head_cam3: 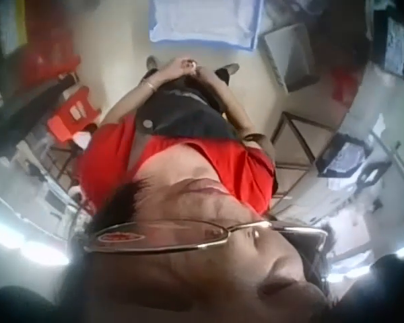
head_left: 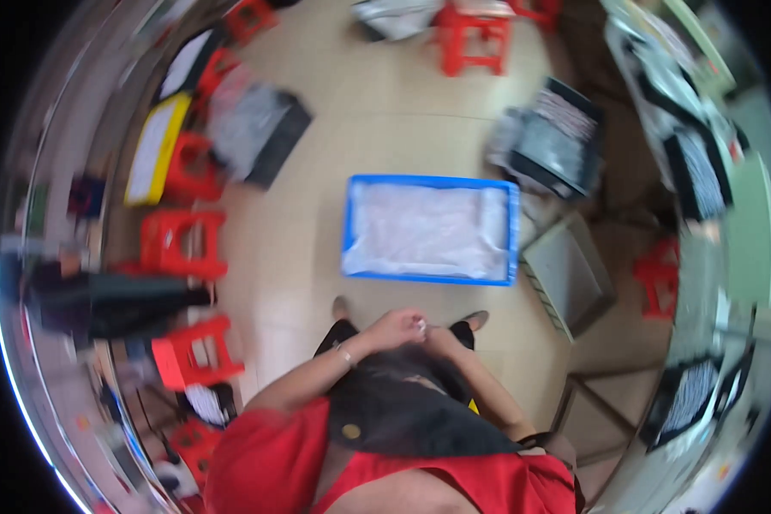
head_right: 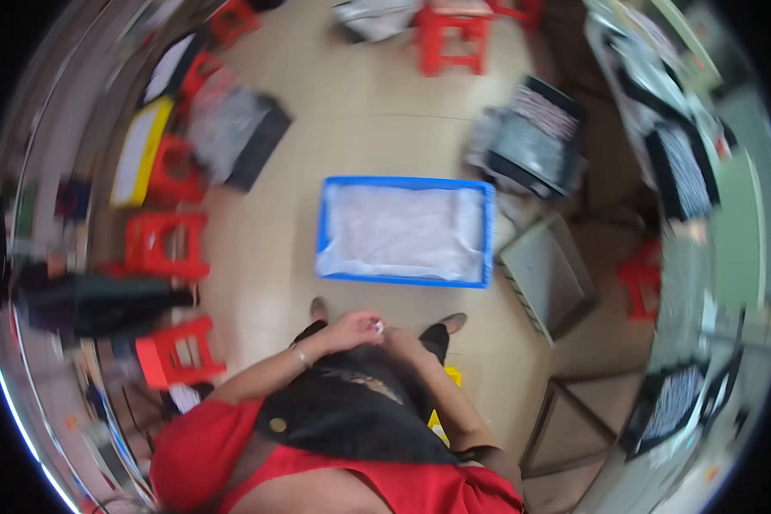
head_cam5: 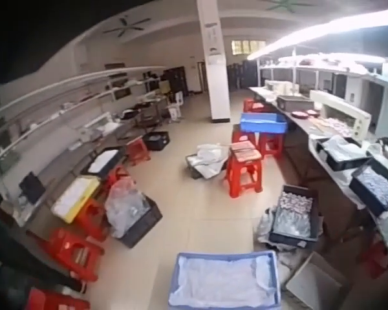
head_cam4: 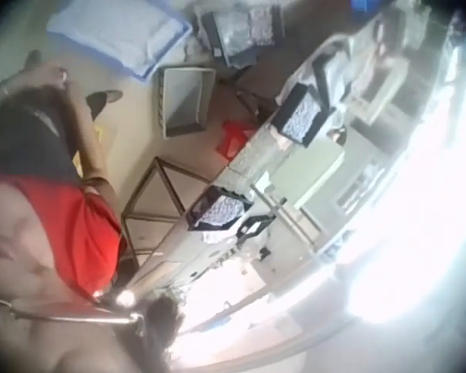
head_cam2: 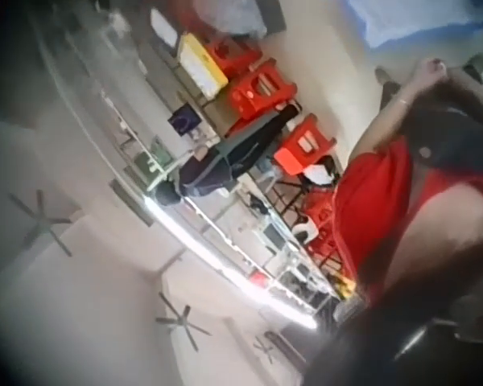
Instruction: Assembling small plastic toy components and sorting them into trays at a factory workbench.
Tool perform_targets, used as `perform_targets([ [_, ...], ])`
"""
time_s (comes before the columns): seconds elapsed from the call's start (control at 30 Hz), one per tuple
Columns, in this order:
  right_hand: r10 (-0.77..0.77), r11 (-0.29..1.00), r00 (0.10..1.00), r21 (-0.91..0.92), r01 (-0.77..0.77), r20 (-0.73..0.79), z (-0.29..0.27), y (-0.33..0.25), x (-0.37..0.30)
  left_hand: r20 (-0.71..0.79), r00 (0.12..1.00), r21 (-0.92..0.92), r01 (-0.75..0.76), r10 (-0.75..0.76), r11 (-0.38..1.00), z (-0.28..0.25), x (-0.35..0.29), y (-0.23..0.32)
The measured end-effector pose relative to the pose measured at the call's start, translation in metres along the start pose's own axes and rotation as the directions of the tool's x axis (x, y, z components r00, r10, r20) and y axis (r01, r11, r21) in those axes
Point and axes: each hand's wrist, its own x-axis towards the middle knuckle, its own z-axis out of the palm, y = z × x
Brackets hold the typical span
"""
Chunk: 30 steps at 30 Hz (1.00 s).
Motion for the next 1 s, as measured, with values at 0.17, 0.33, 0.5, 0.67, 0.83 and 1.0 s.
perform_targets([
  [0.17, -0.047, 0.953, 0.993, -0.303, 0.012, -0.107, 0.052, -0.016, 0.069, -0.206, 0.977, -0.458, -0.149, 0.059, 0.877, -0.139, -0.101, 0.033],
  [0.33, -0.165, 0.968, 0.984, -0.181, 0.174, 0.060, 0.061, -0.117, 0.123, -0.409, 0.756, -0.364, -0.649, 0.511, 0.668, -0.239, -0.230, 0.113],
  [0.5, -0.053, 0.998, 0.998, -0.025, 0.053, -0.017, 0.062, -0.190, 0.166, -0.559, 0.497, 0.075, -0.767, 0.664, 0.638, -0.298, -0.267, 0.128],
  [0.67, 0.234, 0.969, 0.972, -0.086, -0.231, 0.022, 0.048, -0.172, 0.194, -0.602, 0.360, 0.328, -0.702, 0.712, 0.632, -0.364, -0.261, 0.151],
  [0.83, 0.392, 0.908, 0.916, 0.124, -0.401, 0.090, 0.048, -0.150, 0.271, -0.610, 0.398, 0.314, -0.672, 0.685, 0.670, -0.441, -0.231, 0.196],
  [1.0, 0.045, 0.966, 0.999, -0.256, -0.037, 0.024, -0.023, -0.229, 0.413, -0.648, 0.634, 0.123, -0.461, 0.422, 0.879, -0.531, -0.183, 0.229],
])
